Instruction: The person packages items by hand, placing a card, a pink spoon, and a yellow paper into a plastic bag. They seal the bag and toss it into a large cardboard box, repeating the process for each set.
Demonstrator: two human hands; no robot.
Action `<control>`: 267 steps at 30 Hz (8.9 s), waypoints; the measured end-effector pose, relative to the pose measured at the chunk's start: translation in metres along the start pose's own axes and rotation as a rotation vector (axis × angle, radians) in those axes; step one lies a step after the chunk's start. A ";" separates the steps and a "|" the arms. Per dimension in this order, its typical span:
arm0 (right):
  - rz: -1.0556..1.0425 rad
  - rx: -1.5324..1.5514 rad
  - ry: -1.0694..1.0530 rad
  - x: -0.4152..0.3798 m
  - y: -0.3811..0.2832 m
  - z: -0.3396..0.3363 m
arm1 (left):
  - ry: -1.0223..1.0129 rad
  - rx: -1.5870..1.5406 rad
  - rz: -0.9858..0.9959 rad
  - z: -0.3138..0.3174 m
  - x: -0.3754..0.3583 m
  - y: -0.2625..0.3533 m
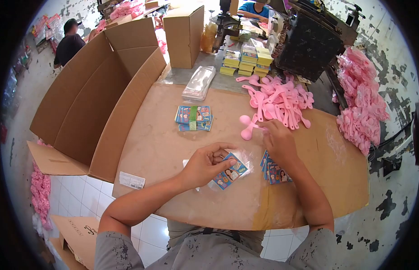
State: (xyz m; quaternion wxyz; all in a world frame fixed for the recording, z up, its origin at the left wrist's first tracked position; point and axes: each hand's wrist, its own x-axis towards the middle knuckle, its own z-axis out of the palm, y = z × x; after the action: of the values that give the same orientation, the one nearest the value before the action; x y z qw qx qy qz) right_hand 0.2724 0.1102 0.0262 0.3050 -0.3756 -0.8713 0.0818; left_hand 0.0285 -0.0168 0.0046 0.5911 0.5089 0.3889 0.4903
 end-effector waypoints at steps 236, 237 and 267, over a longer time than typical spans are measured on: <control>0.320 0.331 -0.550 -0.046 0.045 -0.084 | 0.054 1.118 0.416 -0.017 0.008 -0.001; 0.288 0.380 -0.527 -0.045 0.044 -0.084 | 0.074 1.094 0.462 -0.015 0.008 0.001; 0.114 0.615 0.000 -0.055 -0.020 -0.012 | -0.100 0.104 -0.103 0.000 0.001 -0.004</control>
State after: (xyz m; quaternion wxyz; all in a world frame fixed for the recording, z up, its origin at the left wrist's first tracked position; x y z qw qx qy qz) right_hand 0.2968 0.0559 0.0173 0.3991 -0.3139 -0.7833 0.3585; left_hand 0.0293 -0.0154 0.0006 0.6070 0.5420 0.4097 0.4123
